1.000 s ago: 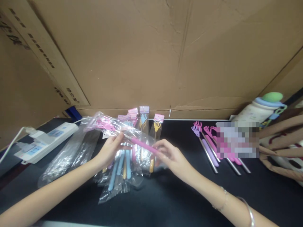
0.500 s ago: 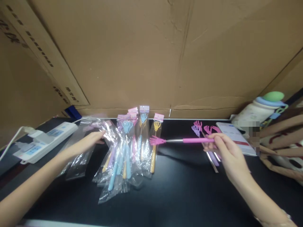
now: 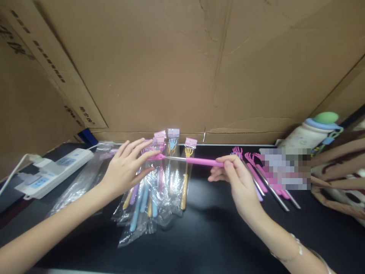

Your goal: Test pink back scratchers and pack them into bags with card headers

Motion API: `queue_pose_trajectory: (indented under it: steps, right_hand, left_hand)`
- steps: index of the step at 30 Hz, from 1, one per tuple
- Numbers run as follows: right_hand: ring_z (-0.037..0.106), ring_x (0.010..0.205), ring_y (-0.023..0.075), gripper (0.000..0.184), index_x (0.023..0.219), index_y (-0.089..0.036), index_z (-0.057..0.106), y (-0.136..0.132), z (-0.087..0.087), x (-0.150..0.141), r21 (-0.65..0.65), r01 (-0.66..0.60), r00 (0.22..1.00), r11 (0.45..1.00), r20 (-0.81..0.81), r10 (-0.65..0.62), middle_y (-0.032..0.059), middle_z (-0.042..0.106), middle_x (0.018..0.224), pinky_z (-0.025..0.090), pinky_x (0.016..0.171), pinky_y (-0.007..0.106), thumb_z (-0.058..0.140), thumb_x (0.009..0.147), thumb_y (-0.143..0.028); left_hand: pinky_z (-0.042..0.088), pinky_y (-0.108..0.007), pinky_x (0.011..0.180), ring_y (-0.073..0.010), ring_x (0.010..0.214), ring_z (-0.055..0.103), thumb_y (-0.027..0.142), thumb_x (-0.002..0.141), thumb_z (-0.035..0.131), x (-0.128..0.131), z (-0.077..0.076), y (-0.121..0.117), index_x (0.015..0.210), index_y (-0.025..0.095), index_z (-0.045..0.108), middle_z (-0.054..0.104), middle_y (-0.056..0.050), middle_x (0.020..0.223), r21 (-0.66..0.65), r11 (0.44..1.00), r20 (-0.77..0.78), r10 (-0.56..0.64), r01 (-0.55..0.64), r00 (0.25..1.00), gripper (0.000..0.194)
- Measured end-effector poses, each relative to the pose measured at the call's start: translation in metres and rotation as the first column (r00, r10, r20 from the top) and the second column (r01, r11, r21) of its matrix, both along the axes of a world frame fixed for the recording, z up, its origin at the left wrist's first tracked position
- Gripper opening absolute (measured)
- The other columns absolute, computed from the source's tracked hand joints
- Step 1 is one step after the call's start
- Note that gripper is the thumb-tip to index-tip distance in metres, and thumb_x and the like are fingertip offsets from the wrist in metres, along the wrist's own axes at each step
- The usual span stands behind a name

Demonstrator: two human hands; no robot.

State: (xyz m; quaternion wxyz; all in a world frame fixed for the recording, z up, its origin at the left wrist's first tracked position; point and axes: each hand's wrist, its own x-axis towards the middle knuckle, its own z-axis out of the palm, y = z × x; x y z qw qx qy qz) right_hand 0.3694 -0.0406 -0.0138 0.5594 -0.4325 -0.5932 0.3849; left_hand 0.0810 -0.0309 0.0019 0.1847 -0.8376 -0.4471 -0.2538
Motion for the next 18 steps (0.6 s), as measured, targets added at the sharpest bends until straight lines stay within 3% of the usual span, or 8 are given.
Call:
queue_pose_trajectory:
  steps: [2, 5, 8, 11, 13, 15, 18]
  right_hand:
    - [0.065, 0.065, 0.0143, 0.024, 0.093, -0.021, 0.051, -0.003, -0.003, -0.002, -0.027, -0.07, 0.997, 0.997, 0.021, 0.071, 0.0014, 0.062, 0.077, 0.055, 0.064, 0.029, 0.046, 0.089, -0.044]
    - [0.065, 0.071, 0.0154, 0.023, 0.094, -0.021, 0.051, -0.007, -0.003, -0.003, -0.074, -0.205, 0.974, 0.976, 0.083, 0.211, 0.0029, 0.064, 0.081, 0.055, 0.068, 0.032, 0.038, 0.093, -0.04]
    - [0.063, 0.082, 0.016, 0.02, 0.097, -0.022, 0.053, -0.006, 0.007, -0.006, 0.011, -0.258, 0.898, 0.966, 0.373, 0.236, 0.0042, 0.064, 0.087, 0.052, 0.074, 0.032, 0.037, 0.094, -0.035]
    - [0.058, 0.089, 0.0179, 0.019, 0.1, -0.023, 0.058, -0.008, 0.014, -0.017, 0.204, -0.322, 0.626, 0.924, 0.778, 0.046, 0.0051, 0.064, 0.092, 0.045, 0.077, 0.033, 0.043, 0.092, -0.03]
    - [0.058, 0.08, 0.0172, 0.018, 0.097, -0.021, 0.059, -0.012, 0.01, -0.03, 0.279, -0.379, 0.445, 0.882, 0.891, -0.091, 0.0037, 0.065, 0.084, 0.041, 0.07, 0.031, 0.044, 0.091, -0.028]
    - [0.056, 0.064, 0.014, 0.019, 0.09, -0.019, 0.058, -0.017, 0.003, -0.041, 0.344, -0.399, 0.365, 0.85, 0.91, -0.197, 0.001, 0.063, 0.072, 0.034, 0.058, 0.027, 0.04, 0.093, -0.027]
    - [0.049, 0.049, 0.0119, 0.024, 0.078, -0.019, 0.051, -0.025, -0.007, -0.048, 0.463, -0.426, 0.329, 0.777, 0.88, -0.344, -0.0026, 0.056, 0.059, 0.022, 0.05, 0.028, 0.035, 0.095, -0.024]
  left_hand:
    - [0.022, -0.052, 0.106, -0.0292, 0.129, 0.038, 0.035, 0.089, 0.049, 0.0, -0.003, 0.0, 0.115, 0.027, 0.055, 0.045, -0.006, 0.139, 0.046, 0.999, -0.018, -0.016, 0.017, 1.0, 0.028]
    - [0.041, -0.035, 0.084, -0.0186, 0.095, 0.062, 0.026, 0.093, 0.042, 0.001, -0.009, -0.005, 0.104, 0.023, 0.057, 0.066, -0.002, 0.109, 0.001, 0.991, -0.097, -0.13, 0.131, 0.987, 0.019]
    - [0.036, -0.025, 0.058, -0.0114, 0.065, 0.062, 0.022, 0.095, 0.037, 0.006, -0.015, -0.011, 0.099, 0.02, 0.055, 0.07, 0.001, 0.083, -0.013, 0.989, -0.144, -0.151, 0.15, 0.978, 0.019]
    - [0.032, -0.026, 0.053, -0.011, 0.059, 0.059, 0.023, 0.094, 0.04, 0.015, -0.015, -0.016, 0.094, 0.02, 0.055, 0.065, 0.003, 0.071, 0.06, 0.985, -0.224, -0.145, 0.162, 0.964, 0.015]
    - [0.031, -0.026, 0.052, -0.0113, 0.054, 0.056, 0.026, 0.093, 0.043, 0.023, -0.013, -0.02, 0.085, 0.019, 0.053, 0.058, 0.005, 0.062, 0.117, 0.973, -0.267, -0.163, 0.2, 0.95, 0.015]
    - [0.03, -0.027, 0.05, -0.0118, 0.051, 0.053, 0.028, 0.093, 0.043, 0.028, -0.01, -0.023, 0.077, 0.019, 0.049, 0.054, 0.006, 0.058, 0.157, 0.961, -0.299, -0.174, 0.229, 0.938, 0.019]
    - [0.028, -0.028, 0.049, -0.0122, 0.048, 0.051, 0.026, 0.093, 0.042, 0.029, -0.008, -0.031, 0.074, 0.019, 0.044, 0.051, 0.006, 0.056, 0.177, 0.958, -0.329, -0.157, 0.224, 0.931, 0.021]
